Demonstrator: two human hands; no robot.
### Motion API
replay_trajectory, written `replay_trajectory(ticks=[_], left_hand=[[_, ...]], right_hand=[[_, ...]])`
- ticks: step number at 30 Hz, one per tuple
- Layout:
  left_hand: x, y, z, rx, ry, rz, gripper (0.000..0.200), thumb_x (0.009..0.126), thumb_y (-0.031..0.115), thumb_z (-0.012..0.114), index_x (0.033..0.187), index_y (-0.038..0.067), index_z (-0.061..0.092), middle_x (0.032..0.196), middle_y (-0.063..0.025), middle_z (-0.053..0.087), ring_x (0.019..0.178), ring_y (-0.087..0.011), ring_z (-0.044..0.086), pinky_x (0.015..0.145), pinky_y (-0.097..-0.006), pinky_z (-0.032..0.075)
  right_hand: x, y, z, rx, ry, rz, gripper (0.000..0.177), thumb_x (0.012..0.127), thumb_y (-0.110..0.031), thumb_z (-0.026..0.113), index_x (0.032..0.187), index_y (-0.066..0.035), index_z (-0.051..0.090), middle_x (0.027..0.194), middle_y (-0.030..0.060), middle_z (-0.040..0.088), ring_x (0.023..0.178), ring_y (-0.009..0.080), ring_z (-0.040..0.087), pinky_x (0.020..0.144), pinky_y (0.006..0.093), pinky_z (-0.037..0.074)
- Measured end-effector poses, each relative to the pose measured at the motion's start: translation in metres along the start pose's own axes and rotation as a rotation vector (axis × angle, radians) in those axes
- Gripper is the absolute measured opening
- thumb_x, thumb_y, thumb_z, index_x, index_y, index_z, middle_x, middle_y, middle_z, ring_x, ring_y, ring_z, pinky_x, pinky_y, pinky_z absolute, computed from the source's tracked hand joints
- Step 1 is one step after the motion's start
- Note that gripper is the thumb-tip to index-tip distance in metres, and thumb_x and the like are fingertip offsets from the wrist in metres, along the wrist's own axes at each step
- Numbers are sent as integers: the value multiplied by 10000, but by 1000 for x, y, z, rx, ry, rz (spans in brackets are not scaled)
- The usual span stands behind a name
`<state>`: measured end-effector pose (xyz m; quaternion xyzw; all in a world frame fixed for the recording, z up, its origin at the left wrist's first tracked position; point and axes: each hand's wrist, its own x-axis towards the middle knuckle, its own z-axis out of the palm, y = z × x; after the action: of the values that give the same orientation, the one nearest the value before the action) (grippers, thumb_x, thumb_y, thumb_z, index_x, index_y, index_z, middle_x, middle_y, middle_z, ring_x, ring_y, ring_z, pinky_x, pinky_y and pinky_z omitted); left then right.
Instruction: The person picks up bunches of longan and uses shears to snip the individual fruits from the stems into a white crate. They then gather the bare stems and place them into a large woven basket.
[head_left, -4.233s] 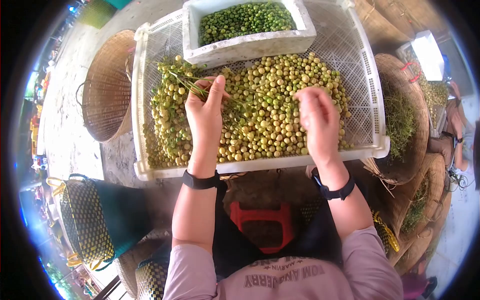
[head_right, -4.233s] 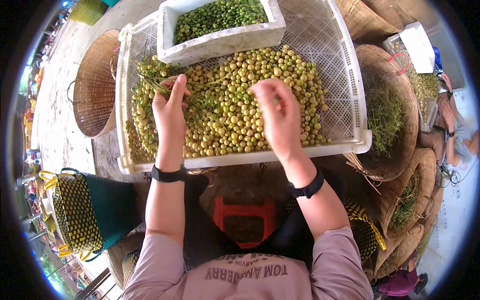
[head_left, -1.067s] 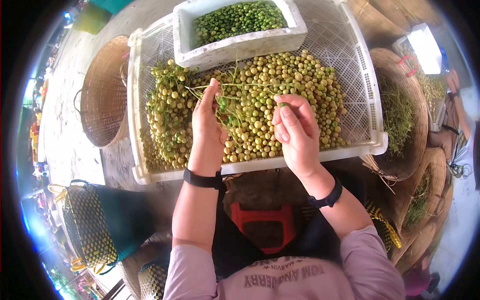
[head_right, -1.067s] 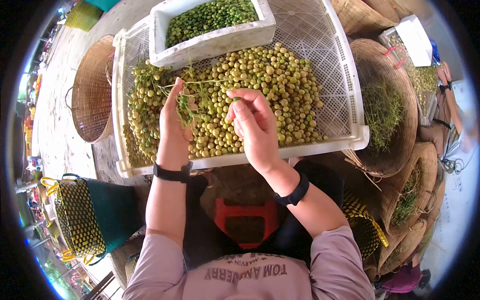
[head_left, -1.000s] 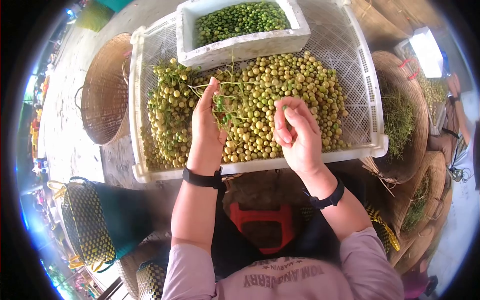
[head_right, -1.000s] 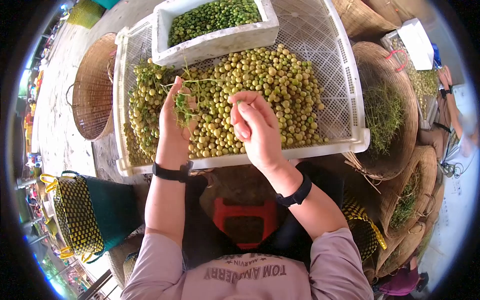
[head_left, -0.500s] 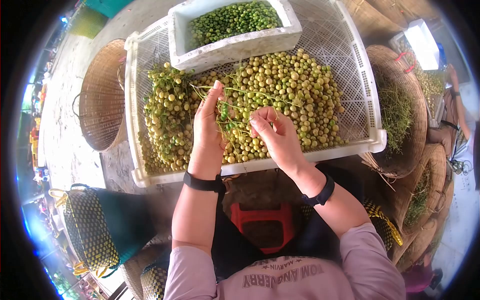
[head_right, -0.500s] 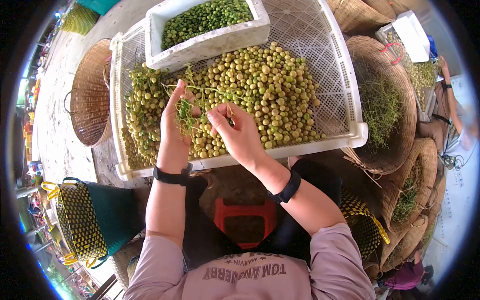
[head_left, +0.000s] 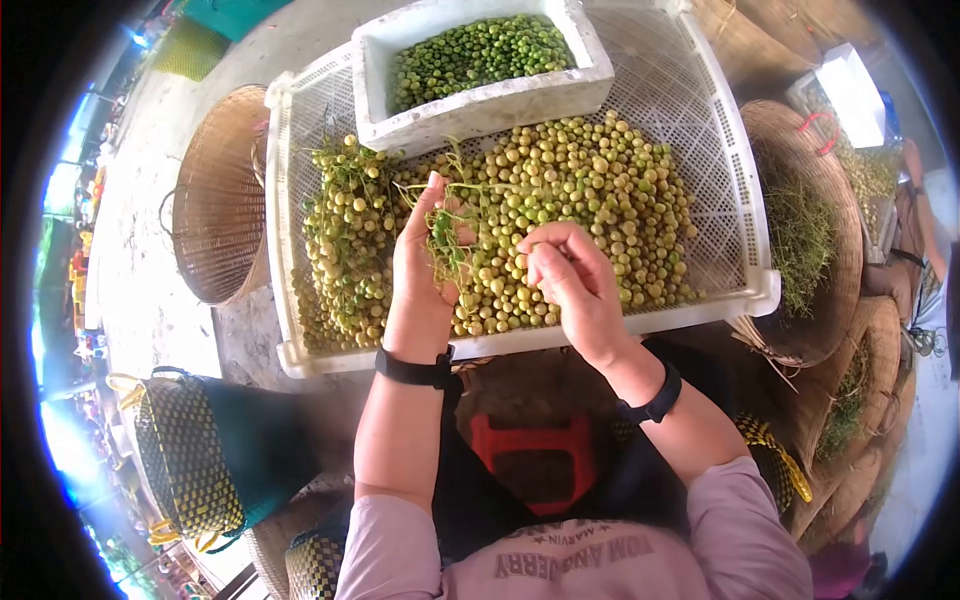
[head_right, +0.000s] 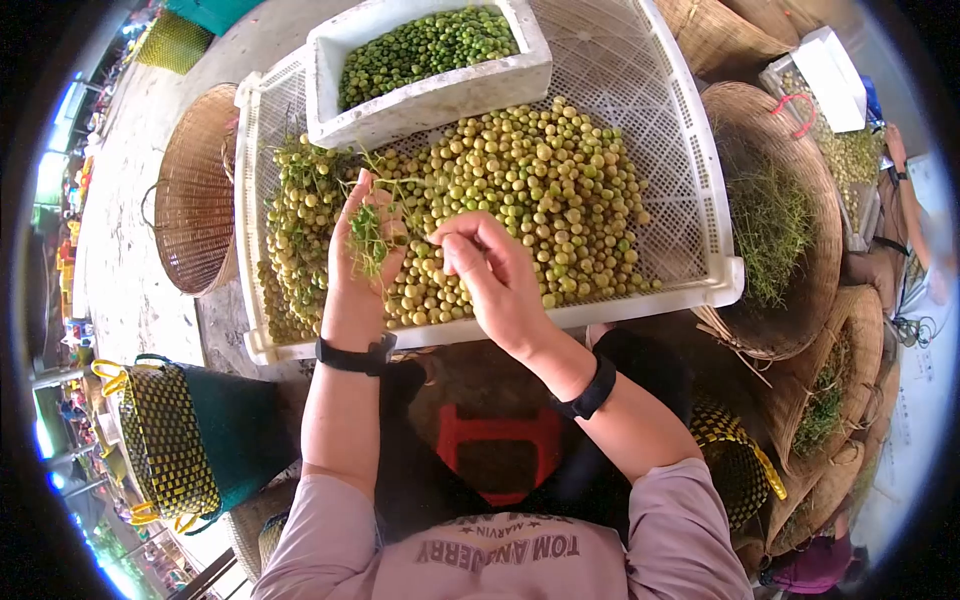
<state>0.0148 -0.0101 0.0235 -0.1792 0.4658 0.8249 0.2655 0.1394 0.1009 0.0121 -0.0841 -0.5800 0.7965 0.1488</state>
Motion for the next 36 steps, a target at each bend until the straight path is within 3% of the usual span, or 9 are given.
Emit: replay_trajectory(ticks=[4,6,9,14,24,26,28,30,36], left_hand=[[18,-4,-19,-279,-506,-226,123,953,220,572,863,145,535,650,73,454,508,-44,397,429,-187,319],[8,-11,-11,-138,-333,-177,107,962,221,547,959,116,527,654,72,446,535,-45,403,442,-198,335],[-5,-15,-1,127,-299,-119,271,858,374,682,792,162,528,694,51,539,541,-62,511,446,-216,362],[-8,-18,1,219,-213,-162,279,858,381,681,830,137,549,729,23,567,647,-97,558,559,-247,426],[15,-17,-11,-633,-624,-353,178,940,256,591,978,87,547,630,79,427,534,-46,356,467,-202,281],[15,-19,-10,-658,-586,-317,216,993,232,492,978,18,523,647,29,427,532,-71,361,441,-205,299],[13,-21,-7,-626,-617,-305,201,987,222,502,983,23,529,639,38,421,525,-66,354,434,-206,294],[7,-22,-2,-422,-490,-152,179,979,215,516,958,39,535,613,51,405,515,-52,352,426,-203,289],[26,-10,-19,-650,-511,-313,201,946,252,572,827,109,494,630,72,401,475,-46,311,390,-213,242]], right_hand=[[8,9,-8,280,8,183,169,988,-184,427,989,-82,562,741,-38,510,546,5,325,475,166,252],[11,13,-11,288,10,275,164,959,-230,473,979,-97,567,752,-40,527,543,4,362,460,166,254],[15,14,-5,274,12,289,235,959,-332,526,956,-103,580,775,-53,554,610,1,427,508,165,291],[14,9,1,93,-5,201,249,940,-361,579,901,-115,571,738,-81,488,560,2,337,488,173,256],[12,17,-8,384,-95,372,185,952,-266,557,899,-88,549,731,-50,497,538,18,354,472,170,271],[12,21,2,-47,-31,304,228,915,-292,620,880,-75,561,744,-31,529,549,46,389,482,194,298],[9,31,7,-48,-5,150,260,890,-293,660,855,-54,562,742,-34,524,575,63,419,497,224,330],[7,28,6,-552,47,-230,249,897,-264,653,852,-38,558,739,-49,505,577,66,428,503,243,355],[7,8,4,189,-196,275,139,943,-186,523,901,-66,579,784,-27,522,656,27,436,574,177,350]])
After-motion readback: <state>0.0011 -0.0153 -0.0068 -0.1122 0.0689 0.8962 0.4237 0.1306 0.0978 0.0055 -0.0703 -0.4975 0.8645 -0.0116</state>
